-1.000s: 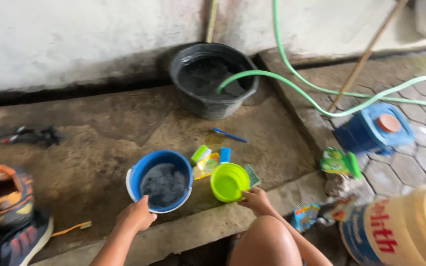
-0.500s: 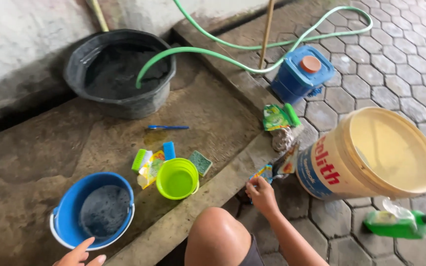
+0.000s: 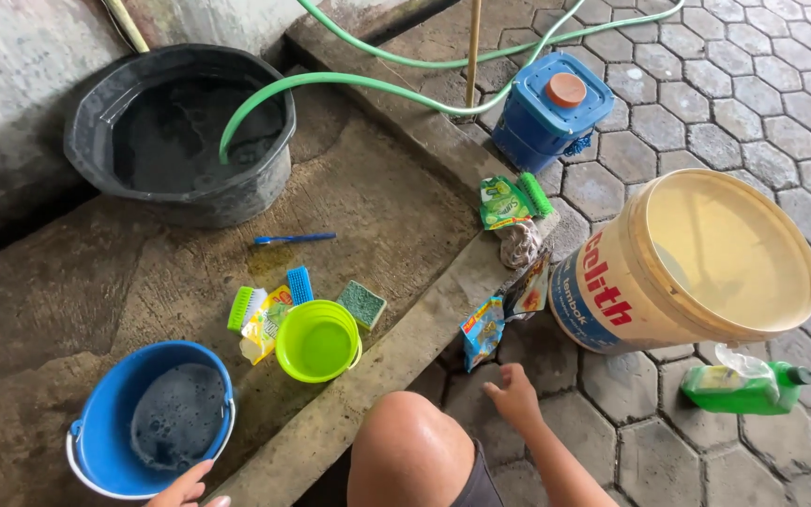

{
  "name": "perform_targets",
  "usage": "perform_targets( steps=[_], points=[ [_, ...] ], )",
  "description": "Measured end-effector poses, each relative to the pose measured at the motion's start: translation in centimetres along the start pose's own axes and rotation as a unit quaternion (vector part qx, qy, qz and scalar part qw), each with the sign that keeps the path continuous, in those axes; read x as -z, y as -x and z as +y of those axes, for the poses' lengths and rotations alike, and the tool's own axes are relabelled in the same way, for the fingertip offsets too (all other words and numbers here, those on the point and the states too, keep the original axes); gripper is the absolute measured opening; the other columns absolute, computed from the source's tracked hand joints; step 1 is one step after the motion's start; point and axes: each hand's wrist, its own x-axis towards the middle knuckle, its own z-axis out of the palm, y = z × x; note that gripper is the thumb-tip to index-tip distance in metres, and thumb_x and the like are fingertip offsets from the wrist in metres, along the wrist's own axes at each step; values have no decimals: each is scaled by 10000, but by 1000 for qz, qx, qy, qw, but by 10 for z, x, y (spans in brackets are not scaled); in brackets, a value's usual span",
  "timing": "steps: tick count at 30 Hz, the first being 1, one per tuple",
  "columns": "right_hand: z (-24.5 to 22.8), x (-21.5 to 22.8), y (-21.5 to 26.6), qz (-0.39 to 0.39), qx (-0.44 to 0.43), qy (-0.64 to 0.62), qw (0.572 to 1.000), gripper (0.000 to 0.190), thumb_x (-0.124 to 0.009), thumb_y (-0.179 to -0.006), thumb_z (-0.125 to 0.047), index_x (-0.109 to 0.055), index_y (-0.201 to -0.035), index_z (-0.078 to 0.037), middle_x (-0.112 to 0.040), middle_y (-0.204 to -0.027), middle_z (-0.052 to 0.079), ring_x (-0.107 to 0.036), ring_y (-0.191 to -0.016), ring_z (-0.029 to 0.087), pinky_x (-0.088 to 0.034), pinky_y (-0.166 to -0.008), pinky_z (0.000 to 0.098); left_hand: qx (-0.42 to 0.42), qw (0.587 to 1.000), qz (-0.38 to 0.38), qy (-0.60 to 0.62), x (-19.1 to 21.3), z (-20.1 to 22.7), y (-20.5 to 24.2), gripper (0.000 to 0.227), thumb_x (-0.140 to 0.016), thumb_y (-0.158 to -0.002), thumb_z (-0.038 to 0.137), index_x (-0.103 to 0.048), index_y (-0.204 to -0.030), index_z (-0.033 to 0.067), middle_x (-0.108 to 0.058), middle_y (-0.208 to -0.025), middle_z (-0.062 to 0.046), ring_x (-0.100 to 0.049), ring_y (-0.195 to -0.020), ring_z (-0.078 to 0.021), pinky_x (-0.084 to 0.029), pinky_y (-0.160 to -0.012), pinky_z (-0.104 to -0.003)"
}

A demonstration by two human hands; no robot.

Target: The person prepares a soapy solution in a bucket and proceeds to scrub several pairs of shoes using a brush and sponge.

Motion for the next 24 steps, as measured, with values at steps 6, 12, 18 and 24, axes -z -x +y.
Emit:
perform_targets(
  steps=[6,12,18,24],
  points=[
    [-26,-43,-63,102,126,80,984,847,-881,-712,-431,-496,-1429,-196,-460,-1434,152,-486,-1320,370,-527,-912,554,28,996,-25,-86,-17,8,6,804,-830,-953,323,-369,-1610,337,-380,-1679,-66,-413,-1548,-298,-392,-1261,-450],
    [-9,-63,-95,221,127,38,966,276,-577,-816,-266,-679,-1057,-180,-637,-1008,225,-617,-953,474,-474,-786,578,-55,975,8,-213,-34,1,48,829,-749,-909,545,-329,-1607,393,-465,-1632,3,-531,-1488,-228,-451,-1221,-376],
    [-59,14,12,206,179,-163,948,193,-683,-907,-226,-612,-747,-147,-497,-652,-29,-450,-683,128,-380,-657,320,-130,967,19,-218,-52,-7,57,826,-750,-907,517,-330,-1605,375,-509,-1594,-6,-590,-1439,-204,-487,-1175,-360],
    [-154,68,61,-26,389,-313,866,45,-689,-946,-3,-702,-963,-42,-650,-806,-2,-519,-746,72,-417,-645,243,-317,938,84,-108,-77,3,43,716,-784,-850,385,-527,-1508,271,-693,-1411,-74,-736,-1256,-178,-550,-1068,-315]
  ],
)
